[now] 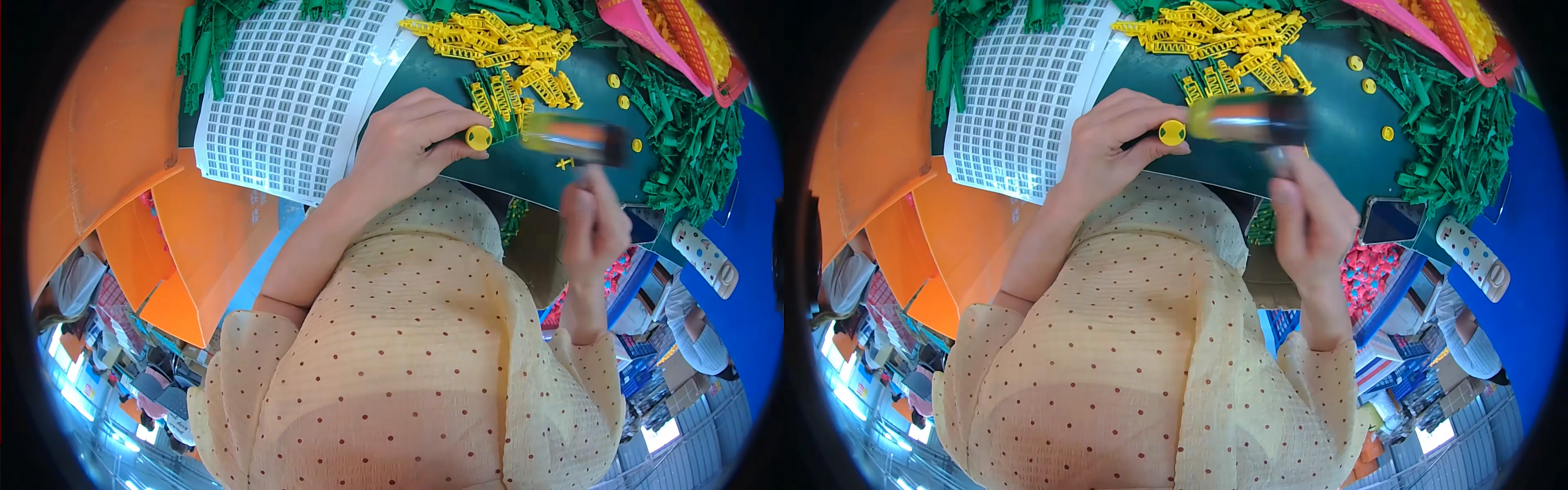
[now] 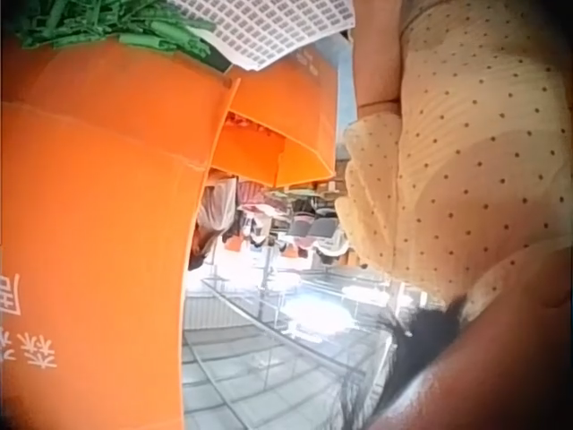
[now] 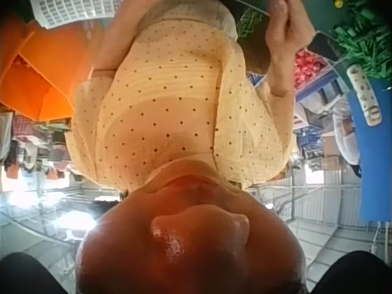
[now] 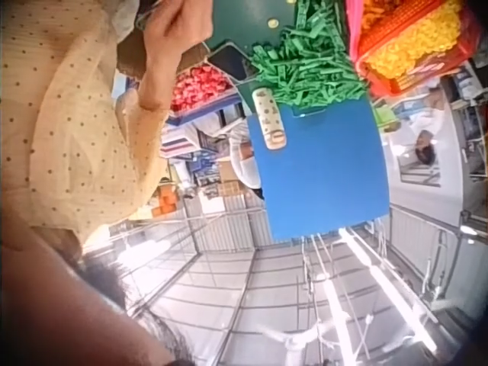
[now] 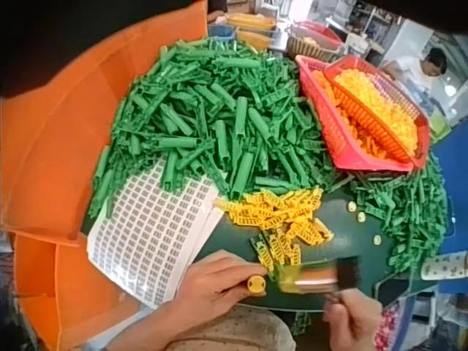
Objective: Assembling small yellow plastic components into green housings and securing them with a small hammer.
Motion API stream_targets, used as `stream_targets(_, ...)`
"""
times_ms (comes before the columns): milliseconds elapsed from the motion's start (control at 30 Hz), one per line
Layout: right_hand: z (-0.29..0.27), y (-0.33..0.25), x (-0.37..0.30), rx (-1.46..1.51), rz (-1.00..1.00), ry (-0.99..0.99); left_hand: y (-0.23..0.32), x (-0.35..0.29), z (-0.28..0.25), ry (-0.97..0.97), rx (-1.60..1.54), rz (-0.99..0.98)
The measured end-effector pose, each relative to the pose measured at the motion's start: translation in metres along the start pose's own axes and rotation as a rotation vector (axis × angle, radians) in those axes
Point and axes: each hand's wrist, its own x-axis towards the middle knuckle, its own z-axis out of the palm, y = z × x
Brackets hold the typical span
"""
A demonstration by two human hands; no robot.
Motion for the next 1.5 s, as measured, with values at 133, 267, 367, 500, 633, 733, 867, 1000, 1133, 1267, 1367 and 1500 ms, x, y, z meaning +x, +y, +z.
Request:
stream_targets(133, -0.002, 0.012, 0.014, 0.039, 0.148, 0.245, 0.000, 0.000, 0.001, -0.012, -0.009, -0.007)
stream_targets(267, -0.002, 0.058, 0.026, -0.110, 0.275, 0.284, 0.008, -0.004, -0.001, -0.001, -0.086, -0.145)
stream_targets(367, -0.001, 0.081, 0.027, -0.317, 0.261, 0.241, 0.015, -0.005, -0.004, 0.078, -0.395, -0.305)
stream_targets(500, -0.001, 0.065, 0.034, -0.582, -0.085, 0.337, 0.020, 0.001, -0.014, 0.139, -0.680, -0.325)
stream_targets(633, 0.018, 0.010, 0.038, 0.200, -0.061, 0.005, 0.027, 0.000, -0.014, 0.132, -0.830, -0.357)
stream_targets(733, 0.032, -0.003, 0.036, 0.319, -0.127, -0.181, 0.028, -0.002, -0.009, 0.132, -0.860, -0.322)
stream_targets(867, 0.010, -0.013, 0.028, 0.359, 0.136, -0.222, 0.028, -0.001, -0.012, -0.009, -0.659, -0.310)
stream_targets(1000, -0.059, 0.001, 0.003, -0.174, 0.375, -0.601, 0.011, -0.002, -0.019, 0.087, -0.479, -0.362)
stream_targets(1133, -0.059, -0.006, -0.006, -0.309, 0.269, -0.341, 0.007, 0.005, -0.025, 0.126, -0.478, -0.391)
stream_targets(1267, 0.003, 0.007, 0.007, -0.152, 0.112, -0.166, 0.009, 0.008, -0.019, 0.073, -0.490, -0.382)
stream_targets(1367, 0.047, 0.014, 0.017, -0.243, -0.123, -0.078, 0.008, 0.003, -0.019, 0.088, -0.440, -0.355)
stream_targets(1500, 0.073, 0.019, 0.018, -0.379, -0.084, 0.028, 0.008, -0.001, -0.017, 0.028, -0.415, -0.474)
